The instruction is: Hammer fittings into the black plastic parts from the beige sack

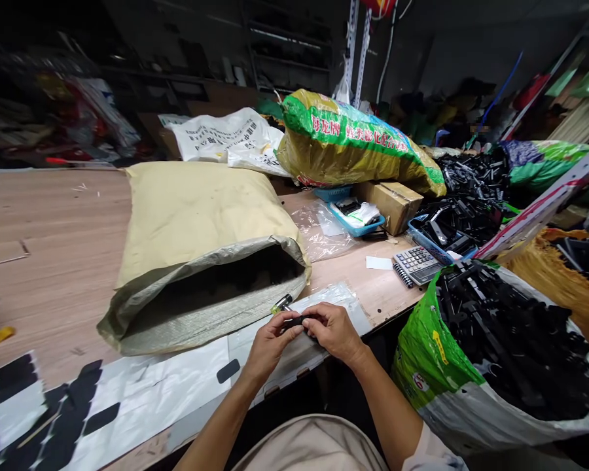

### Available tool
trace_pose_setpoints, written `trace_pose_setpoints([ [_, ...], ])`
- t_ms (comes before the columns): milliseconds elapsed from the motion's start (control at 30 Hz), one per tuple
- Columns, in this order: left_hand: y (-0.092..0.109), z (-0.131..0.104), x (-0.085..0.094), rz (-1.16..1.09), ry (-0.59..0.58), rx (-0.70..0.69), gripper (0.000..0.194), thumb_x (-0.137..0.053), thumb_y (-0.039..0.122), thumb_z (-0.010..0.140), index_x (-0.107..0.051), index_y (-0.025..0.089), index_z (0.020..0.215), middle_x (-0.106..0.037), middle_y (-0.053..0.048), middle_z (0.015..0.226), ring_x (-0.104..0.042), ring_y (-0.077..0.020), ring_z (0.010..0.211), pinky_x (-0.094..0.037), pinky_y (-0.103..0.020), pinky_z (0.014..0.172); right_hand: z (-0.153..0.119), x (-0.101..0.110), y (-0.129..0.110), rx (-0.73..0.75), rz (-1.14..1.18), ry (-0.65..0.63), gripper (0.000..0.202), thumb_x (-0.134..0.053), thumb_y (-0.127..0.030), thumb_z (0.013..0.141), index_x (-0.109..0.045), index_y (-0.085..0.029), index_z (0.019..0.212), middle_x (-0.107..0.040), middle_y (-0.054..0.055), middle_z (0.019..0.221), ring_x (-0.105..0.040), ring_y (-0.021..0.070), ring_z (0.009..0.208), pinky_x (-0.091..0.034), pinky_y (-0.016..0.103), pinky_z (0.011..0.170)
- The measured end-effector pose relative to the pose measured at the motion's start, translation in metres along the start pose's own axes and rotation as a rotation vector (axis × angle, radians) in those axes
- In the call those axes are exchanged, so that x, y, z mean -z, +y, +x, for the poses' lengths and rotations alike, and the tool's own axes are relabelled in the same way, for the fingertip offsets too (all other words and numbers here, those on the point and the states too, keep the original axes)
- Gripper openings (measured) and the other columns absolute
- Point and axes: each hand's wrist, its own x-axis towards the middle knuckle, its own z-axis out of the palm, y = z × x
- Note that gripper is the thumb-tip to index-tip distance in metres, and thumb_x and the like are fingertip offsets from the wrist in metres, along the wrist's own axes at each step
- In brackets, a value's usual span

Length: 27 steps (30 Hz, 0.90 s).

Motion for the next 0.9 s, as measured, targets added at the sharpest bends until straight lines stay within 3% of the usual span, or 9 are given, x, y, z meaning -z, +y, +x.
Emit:
trace_pose_setpoints([
  [133,0.006,-0.001,0.003,0.267,-0.07,-0.211,0.025,-0.071,0.036,0.081,-0.076,0.022,0.101,-0.073,-0.005,0.101,-0.065,-0.0241,0.101,-0.05,-0.039,0.096,0.0,0.0,-0.003,0.037,-0.052,-0.041,0.022,-0.063,-0.017,0.085,-0.077,-0.018,0.103,-0.072,0.004,0.088,-0.063,0.0119,0.062,-0.053,0.024,0.061],
  [267,0.011,-0.005,0.003,0.326,-0.146,-0.314,0.023,-0.064,0.035,0.09,-0.074,0.022,0.106,-0.073,-0.004,0.096,-0.068,-0.0209,0.092,-0.054,-0.034,0.085,0.0,0.002,-0.007,0.038,-0.089,-0.051,0.023,-0.063,-0.015,0.084,-0.077,-0.017,0.102,-0.074,0.003,0.083,-0.064,0.0133,0.065,-0.053,0.025,0.064],
  [533,0.003,-0.011,0.005,0.453,-0.128,-0.556,0.02,-0.061,0.031,0.094,-0.073,0.02,0.107,-0.075,-0.004,0.093,-0.071,-0.0181,0.084,-0.057,-0.028,0.077,0.0,0.01,-0.016,0.021,-0.191,-0.141,0.023,-0.066,-0.008,0.08,-0.08,-0.018,0.095,-0.076,0.002,0.079,-0.067,0.0147,0.069,-0.052,0.023,0.066],
  [700,0.001,-0.017,0.002,0.48,-0.062,-0.633,0.017,-0.059,0.026,0.095,-0.071,0.019,0.105,-0.075,-0.005,0.091,-0.071,-0.0172,0.081,-0.056,-0.026,0.074,0.0,0.011,-0.015,0.045,-0.248,-0.158,0.019,-0.067,-0.008,0.082,-0.08,-0.018,0.092,-0.075,0.0,0.071,-0.069,0.0146,0.065,-0.053,0.023,0.068],
  [900,0.002,-0.022,0.005,0.467,-0.096,-0.6,0.02,-0.06,0.031,0.095,-0.072,0.019,0.106,-0.075,-0.006,0.091,-0.07,-0.0184,0.082,-0.055,-0.027,0.075,-0.006,0.012,-0.016,0.279,-0.462,-0.17,0.015,-0.065,-0.012,0.088,-0.079,-0.016,0.092,-0.078,0.008,0.085,-0.073,0.0194,0.078,-0.055,0.028,0.077],
])
